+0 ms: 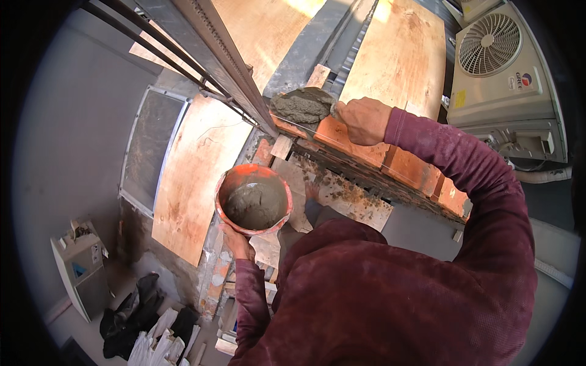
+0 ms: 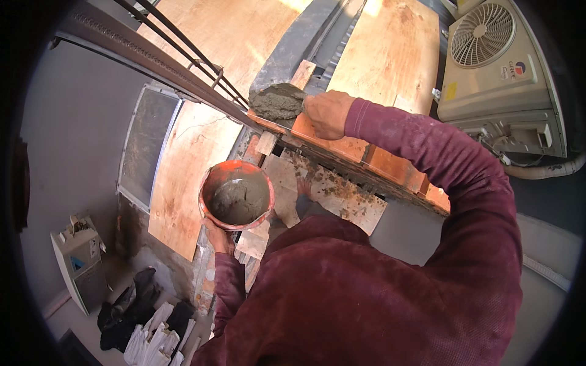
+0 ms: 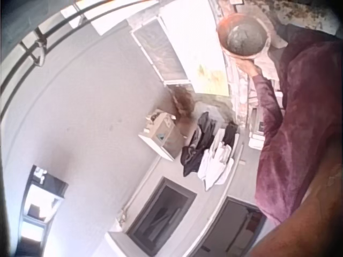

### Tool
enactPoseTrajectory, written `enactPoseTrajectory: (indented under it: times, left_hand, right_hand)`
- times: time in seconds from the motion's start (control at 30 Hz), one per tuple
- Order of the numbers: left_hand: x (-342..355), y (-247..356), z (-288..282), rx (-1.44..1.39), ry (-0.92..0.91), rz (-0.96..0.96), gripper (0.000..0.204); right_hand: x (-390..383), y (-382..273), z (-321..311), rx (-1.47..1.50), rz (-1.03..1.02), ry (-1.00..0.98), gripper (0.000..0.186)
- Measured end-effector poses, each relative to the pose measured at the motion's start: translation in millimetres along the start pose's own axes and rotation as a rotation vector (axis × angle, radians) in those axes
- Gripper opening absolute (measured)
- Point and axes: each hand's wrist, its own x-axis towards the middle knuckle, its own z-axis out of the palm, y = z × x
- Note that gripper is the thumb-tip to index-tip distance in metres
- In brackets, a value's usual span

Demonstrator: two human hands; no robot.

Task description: The person builds a brick wall by applying mortar with a trowel, placing bricks onto the mortar bed, and using a hammer to tap the bricks into alignment.

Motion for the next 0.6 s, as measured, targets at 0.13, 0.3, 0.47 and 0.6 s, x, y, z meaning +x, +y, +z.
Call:
enactPoseTrajectory:
  times: [0.13,0.3,0.47,0.6]
  left_hand:
    - [11,4,18,-0.003,-0.012,-0.007,0.08]
    - [18,14,48,-0.081,-0.06,0.006,0.071]
    - [22,10,45,-0.081,-0.065,0.021,0.074]
    - [11,17,46,-0.04,0.003,0.022,0.075]
  right_hand:
    - [-9,-20,-9,-0.071,-0.026,0.131,0.03]
    - [-21,19,-33,-0.088,-0.052,0.148,0.03]
    - [-25,69,-75,0.048,-0.217,-0.053,0.039]
    - [2,110,-78,-0.091,-0.351,0.001,0.053]
